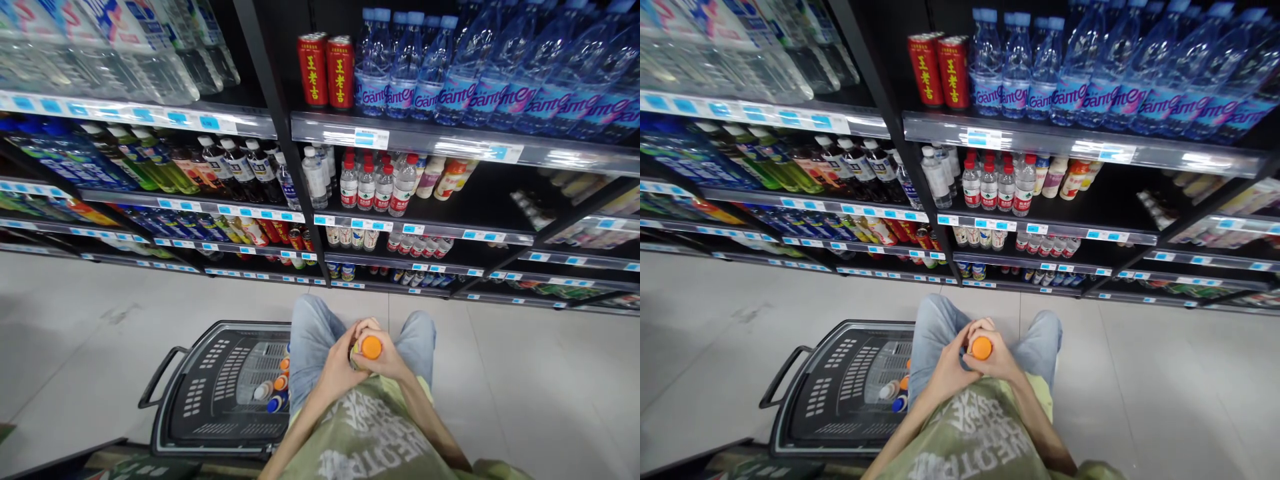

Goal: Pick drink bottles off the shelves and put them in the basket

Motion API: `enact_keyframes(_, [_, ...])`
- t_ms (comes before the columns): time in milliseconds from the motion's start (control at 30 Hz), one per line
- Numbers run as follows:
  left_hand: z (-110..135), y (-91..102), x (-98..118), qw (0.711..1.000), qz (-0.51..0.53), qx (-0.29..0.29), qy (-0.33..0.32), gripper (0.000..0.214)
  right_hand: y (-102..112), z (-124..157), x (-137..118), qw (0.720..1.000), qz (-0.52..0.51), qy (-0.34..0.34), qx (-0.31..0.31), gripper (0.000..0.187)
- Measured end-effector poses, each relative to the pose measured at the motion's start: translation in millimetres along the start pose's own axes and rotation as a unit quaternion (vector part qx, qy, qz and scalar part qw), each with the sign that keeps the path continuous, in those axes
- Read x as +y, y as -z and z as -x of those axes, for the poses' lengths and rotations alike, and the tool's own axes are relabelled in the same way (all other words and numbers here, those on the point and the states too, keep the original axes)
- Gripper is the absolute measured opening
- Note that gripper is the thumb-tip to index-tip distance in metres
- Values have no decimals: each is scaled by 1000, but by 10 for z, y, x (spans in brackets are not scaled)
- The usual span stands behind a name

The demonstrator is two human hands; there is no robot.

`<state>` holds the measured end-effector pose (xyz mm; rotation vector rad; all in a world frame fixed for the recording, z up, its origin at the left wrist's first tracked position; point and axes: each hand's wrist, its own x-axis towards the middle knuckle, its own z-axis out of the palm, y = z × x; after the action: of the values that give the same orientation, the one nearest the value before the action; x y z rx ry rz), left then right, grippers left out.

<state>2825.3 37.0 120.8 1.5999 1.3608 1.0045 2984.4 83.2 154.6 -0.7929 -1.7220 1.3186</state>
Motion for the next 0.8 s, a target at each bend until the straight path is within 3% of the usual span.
enact_keyframes(367, [116,-31,-52,997,30,77,11,92,-85,-61,-11,1000,-15,0,-23,27])
enact_keyframes(533, [193,22,-74,988,79,121,51,85,-39,-65,12,996,-77,-1,-41,57])
enact_keyframes(700, [209,90,-224,979,115,156,71,77,98,34,188,988,41,-81,-125,89])
enact_keyframes(800, [217,130,-311,971,148,152,106,78,119,91,261,968,158,-109,-162,77])
